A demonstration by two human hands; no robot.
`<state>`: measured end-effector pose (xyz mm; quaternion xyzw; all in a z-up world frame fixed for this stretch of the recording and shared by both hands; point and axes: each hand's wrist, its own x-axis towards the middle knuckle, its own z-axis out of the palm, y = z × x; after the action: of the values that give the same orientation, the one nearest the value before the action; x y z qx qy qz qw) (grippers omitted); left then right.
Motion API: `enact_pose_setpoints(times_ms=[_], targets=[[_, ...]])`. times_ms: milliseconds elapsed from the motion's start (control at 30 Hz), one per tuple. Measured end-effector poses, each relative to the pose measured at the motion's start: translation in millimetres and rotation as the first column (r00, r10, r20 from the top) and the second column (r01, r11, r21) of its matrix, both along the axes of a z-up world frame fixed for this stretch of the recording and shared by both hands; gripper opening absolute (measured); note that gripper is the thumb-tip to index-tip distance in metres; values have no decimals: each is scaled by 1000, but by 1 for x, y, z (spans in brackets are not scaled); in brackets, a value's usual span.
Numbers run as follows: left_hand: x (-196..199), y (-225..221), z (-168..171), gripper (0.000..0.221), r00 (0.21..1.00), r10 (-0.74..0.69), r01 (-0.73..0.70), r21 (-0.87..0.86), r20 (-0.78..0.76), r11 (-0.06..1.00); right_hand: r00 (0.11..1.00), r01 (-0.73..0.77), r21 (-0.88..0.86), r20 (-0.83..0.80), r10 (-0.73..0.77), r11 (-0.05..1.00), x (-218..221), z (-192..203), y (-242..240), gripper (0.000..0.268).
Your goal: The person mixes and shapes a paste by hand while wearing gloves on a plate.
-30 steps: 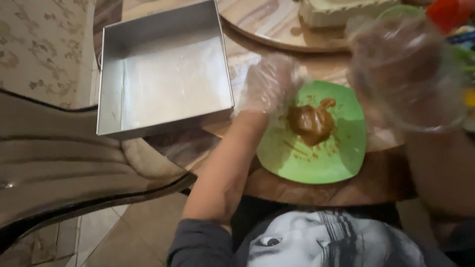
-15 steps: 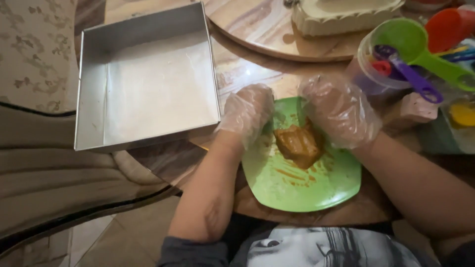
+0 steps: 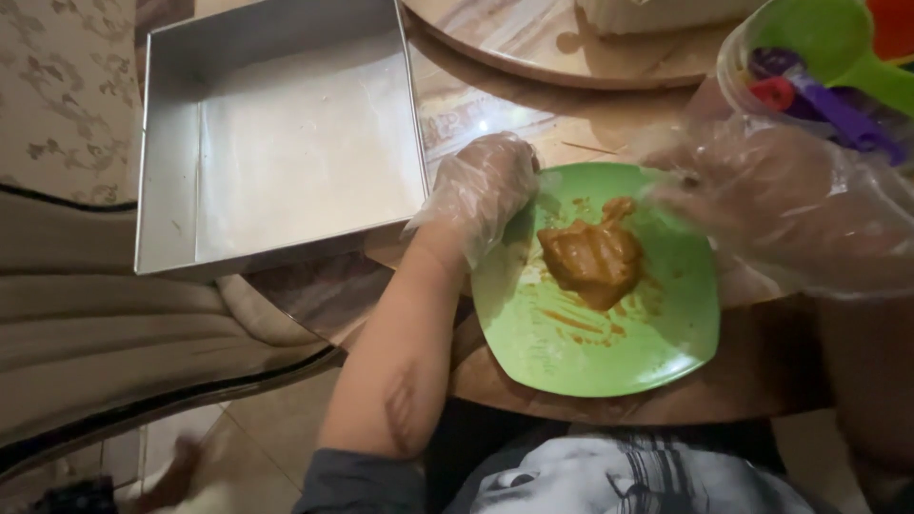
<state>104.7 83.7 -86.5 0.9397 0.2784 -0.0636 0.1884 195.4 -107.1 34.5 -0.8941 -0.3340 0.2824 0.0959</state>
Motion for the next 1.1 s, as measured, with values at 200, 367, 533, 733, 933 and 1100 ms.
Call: enact_pose_setpoints(times_ms=[200, 367, 533, 733, 933, 1100], targets=[[10, 9, -5, 30, 1000, -1, 1, -98, -7, 995, 728, -615, 187, 509, 460, 766, 9, -101, 5, 75], [14, 26, -38, 25, 995, 41, -25, -181, 88, 983, 360, -890, 117, 774, 521, 440, 13, -167, 6, 96], [8, 15, -19, 28, 996, 27, -10, -209, 81, 978, 350, -885, 110, 798, 491, 452, 2, -179, 4, 63], [9, 15, -16, 21, 995, 81, -64, -245, 60, 967, 335, -911, 198, 867, 368, 363, 5, -192, 5, 42], [-16, -9, 27, 31, 990, 135, -120, -301, 29, 946, 476, -777, 185, 798, 370, 601, -21, -167, 5, 47], [-10, 7, -29, 30, 981, 38, 0, -196, 188, 981, 838, -477, 353, 459, 295, 805, -5, -168, 0, 36]])
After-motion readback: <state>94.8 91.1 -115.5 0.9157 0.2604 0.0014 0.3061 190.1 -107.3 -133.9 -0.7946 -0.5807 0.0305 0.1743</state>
